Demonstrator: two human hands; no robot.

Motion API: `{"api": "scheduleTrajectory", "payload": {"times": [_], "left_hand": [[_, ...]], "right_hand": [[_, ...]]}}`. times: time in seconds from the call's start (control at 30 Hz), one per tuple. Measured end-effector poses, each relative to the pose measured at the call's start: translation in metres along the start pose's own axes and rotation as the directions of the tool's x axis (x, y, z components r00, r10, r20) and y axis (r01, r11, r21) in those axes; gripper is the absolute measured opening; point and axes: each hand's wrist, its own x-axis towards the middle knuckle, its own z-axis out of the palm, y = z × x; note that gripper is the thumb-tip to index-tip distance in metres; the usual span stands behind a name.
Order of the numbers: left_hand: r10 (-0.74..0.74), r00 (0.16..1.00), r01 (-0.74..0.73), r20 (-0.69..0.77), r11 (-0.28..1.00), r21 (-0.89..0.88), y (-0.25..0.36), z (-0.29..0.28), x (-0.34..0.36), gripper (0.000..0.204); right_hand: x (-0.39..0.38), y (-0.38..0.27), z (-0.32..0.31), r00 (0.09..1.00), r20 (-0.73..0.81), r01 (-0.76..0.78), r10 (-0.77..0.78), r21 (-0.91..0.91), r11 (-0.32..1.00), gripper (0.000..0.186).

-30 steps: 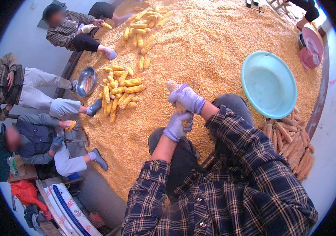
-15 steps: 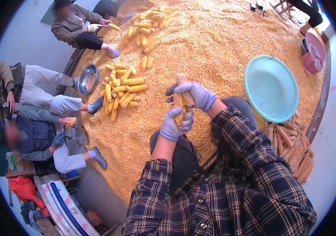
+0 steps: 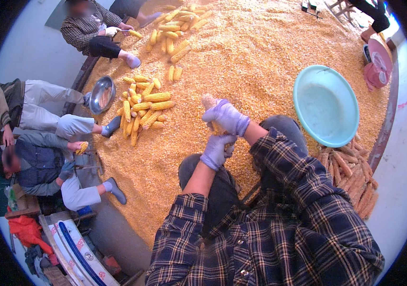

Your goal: The person sits on a floor covered with corn kernels and shucks corn cobs by hand, removing kernels and placing the cobs into a pile. Other people are also shucking corn nearby.

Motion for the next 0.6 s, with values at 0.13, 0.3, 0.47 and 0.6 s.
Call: {"api": "scheduleTrajectory", "payload": {"times": [0.13,0.3,0.47,0.6], "left_hand": [[0.105,0.958,-0.021,-0.268,0.954,0.299,-0.008,0.006,0.018,0.018],[0.348,0.919,-0.17,-0.188,0.778,0.605,-0.016,-0.003,0.017,0.018],[0.011,0.941,0.077,0.337,0.966,-0.247,0.008,-0.012,-0.006,0.017],[0.058,0.771,0.327,0.634,0.818,-0.473,0.014,-0.011,-0.013,0.018]], "right_hand": [[0.02,0.028,0.012,0.959,-0.284,-0.109,0.006,-0.35,0.93,0.029],[0.019,0.028,0.01,0.982,-0.09,0.035,-0.168,-0.781,0.624,0.022],[0.007,0.013,-0.023,0.947,0.32,-0.261,0.028,0.714,0.65,0.015],[-0.008,-0.006,-0.016,0.94,0.341,-0.295,0.01,0.798,0.525,0.017]]}}
